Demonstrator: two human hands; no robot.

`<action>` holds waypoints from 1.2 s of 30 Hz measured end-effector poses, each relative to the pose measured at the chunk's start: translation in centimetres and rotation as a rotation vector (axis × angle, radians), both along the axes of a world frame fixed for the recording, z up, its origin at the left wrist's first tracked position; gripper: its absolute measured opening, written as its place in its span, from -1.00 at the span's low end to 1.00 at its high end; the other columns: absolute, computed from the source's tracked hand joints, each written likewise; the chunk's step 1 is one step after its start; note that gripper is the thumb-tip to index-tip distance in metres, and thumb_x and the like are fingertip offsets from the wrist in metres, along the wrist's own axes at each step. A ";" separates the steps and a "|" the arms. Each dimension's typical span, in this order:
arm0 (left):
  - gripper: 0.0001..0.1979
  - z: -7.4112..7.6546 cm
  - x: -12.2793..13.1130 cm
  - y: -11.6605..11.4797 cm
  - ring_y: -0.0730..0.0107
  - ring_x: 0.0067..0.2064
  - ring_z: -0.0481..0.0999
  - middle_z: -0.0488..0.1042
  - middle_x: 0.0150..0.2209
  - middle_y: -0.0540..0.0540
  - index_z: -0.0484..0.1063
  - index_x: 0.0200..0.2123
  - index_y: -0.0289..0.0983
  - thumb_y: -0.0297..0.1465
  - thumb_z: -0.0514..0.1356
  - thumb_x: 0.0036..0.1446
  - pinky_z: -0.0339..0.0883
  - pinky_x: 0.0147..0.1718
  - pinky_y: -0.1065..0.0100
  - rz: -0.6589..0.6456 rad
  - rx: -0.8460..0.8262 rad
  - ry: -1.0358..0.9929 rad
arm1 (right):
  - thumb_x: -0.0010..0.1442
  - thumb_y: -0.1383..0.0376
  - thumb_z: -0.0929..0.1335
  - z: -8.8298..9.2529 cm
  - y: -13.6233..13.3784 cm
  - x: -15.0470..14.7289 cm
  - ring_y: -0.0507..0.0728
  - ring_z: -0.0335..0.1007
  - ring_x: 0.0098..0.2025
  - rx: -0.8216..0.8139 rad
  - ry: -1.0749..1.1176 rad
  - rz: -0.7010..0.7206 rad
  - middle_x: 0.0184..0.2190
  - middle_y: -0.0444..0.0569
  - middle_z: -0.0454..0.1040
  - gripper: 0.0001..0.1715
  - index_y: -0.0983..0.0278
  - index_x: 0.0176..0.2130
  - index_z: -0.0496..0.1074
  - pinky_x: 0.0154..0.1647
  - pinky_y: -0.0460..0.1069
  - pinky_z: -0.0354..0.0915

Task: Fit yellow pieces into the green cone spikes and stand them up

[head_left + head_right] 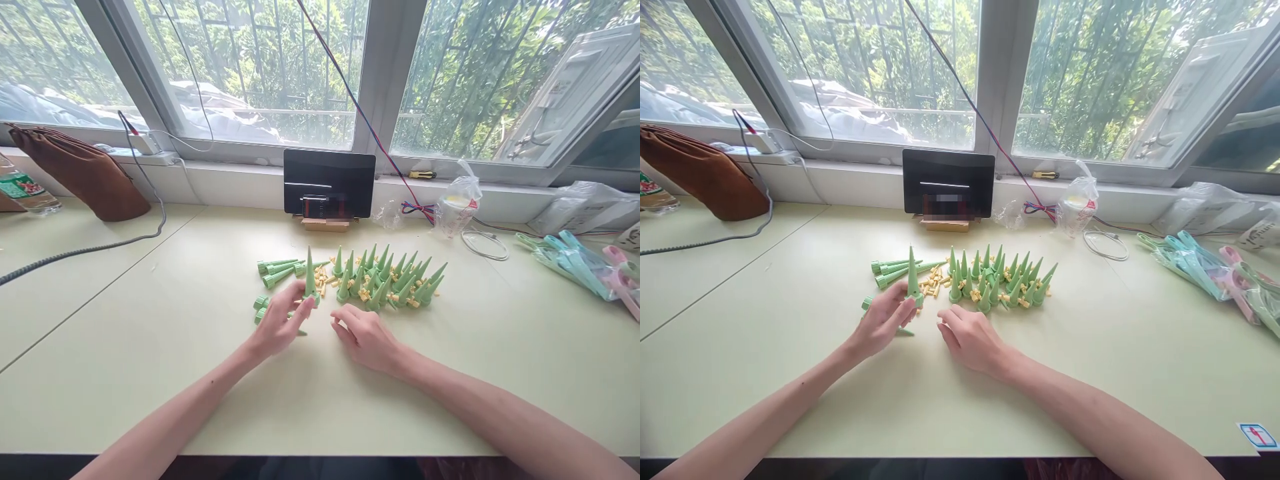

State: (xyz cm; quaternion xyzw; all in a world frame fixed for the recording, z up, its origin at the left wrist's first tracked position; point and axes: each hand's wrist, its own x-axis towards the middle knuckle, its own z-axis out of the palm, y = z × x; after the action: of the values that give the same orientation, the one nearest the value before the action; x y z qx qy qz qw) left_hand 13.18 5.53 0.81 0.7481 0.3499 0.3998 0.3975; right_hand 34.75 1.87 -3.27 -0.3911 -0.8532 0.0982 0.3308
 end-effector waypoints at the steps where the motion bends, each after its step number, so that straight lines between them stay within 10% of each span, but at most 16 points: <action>1: -0.78 0.1 -0.2 0.1 0.44 -0.40 0.42 0.40 -0.36 -0.03 0.33 -0.19 -0.26 -0.22 0.08 0.35 0.39 -0.44 0.41 0.033 -0.007 -0.036 | 0.42 0.36 0.16 0.1 0.0 -0.1 0.07 0.33 -0.41 0.003 -0.035 0.001 -0.26 0.01 0.45 -0.79 0.28 -0.07 0.34 -0.42 -0.06 0.17; 21: -0.78 0.7 -1.1 1.1 0.51 -0.45 0.39 0.44 -0.34 -0.03 0.45 -0.23 -0.26 -0.22 0.26 0.22 0.26 -0.57 0.49 0.246 -0.113 -0.229 | 0.22 0.55 0.20 2.7 2.3 -5.7 -0.03 -0.14 -0.55 -0.141 -0.268 -0.044 -0.22 -0.05 0.23 -0.67 0.26 -0.07 0.30 -0.52 -0.10 -0.01; 36: -0.80 0.9 -1.1 0.8 0.54 -0.54 0.29 0.35 -0.45 0.05 0.44 -0.23 -0.24 -0.23 0.26 0.20 0.26 -0.56 0.47 0.237 -0.084 -0.211 | 0.32 0.39 0.28 2.0 4.7 -7.6 0.00 0.17 -0.48 -0.240 -0.272 -0.077 -0.23 -0.02 0.29 -0.92 0.29 -0.14 0.34 -0.50 -0.07 0.12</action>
State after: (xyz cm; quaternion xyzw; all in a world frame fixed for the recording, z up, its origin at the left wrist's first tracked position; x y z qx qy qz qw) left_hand 12.04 6.31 1.73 0.6380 0.4085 0.5053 0.4132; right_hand 27.12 6.54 -1.26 -0.4697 -0.8567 0.1329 0.1666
